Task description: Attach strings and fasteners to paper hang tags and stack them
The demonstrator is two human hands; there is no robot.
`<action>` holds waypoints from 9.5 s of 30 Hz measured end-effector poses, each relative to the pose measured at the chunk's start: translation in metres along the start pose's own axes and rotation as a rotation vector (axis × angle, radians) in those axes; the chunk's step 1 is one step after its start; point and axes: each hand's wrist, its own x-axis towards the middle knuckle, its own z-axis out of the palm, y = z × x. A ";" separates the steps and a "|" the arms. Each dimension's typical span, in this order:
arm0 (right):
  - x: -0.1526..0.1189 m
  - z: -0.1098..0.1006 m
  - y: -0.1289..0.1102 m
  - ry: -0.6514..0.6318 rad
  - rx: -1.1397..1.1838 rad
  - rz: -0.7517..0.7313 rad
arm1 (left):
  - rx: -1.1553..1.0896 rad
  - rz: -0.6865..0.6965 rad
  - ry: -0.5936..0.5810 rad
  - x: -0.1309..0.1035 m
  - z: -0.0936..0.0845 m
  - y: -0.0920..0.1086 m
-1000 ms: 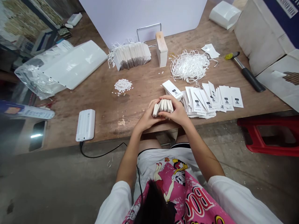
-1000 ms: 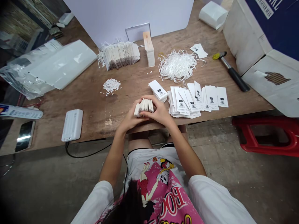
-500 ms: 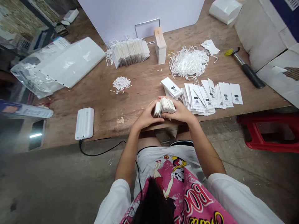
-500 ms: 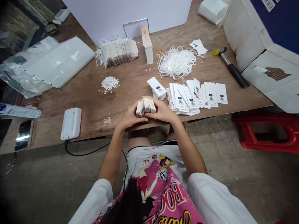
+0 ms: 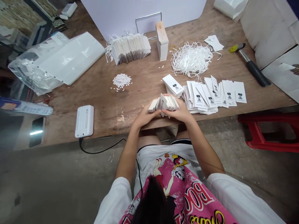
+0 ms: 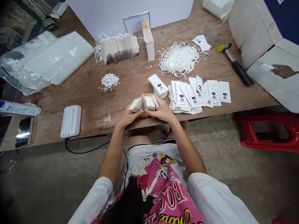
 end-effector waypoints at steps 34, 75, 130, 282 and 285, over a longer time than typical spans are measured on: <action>-0.008 0.026 -0.051 -0.237 -0.291 -0.043 | -0.648 -0.079 0.611 0.001 0.022 0.034; -0.033 0.003 -0.085 -0.470 -0.434 -0.119 | -0.652 -0.227 0.484 -0.013 0.018 0.065; -0.005 0.003 0.005 -0.070 0.274 0.047 | -0.063 0.013 0.107 0.009 0.016 0.003; -0.011 0.020 -0.026 -0.032 0.847 0.520 | -0.749 -0.473 0.099 -0.012 0.014 0.036; -0.014 0.020 -0.027 -0.028 0.922 0.554 | -0.749 -0.473 0.123 -0.012 0.013 0.040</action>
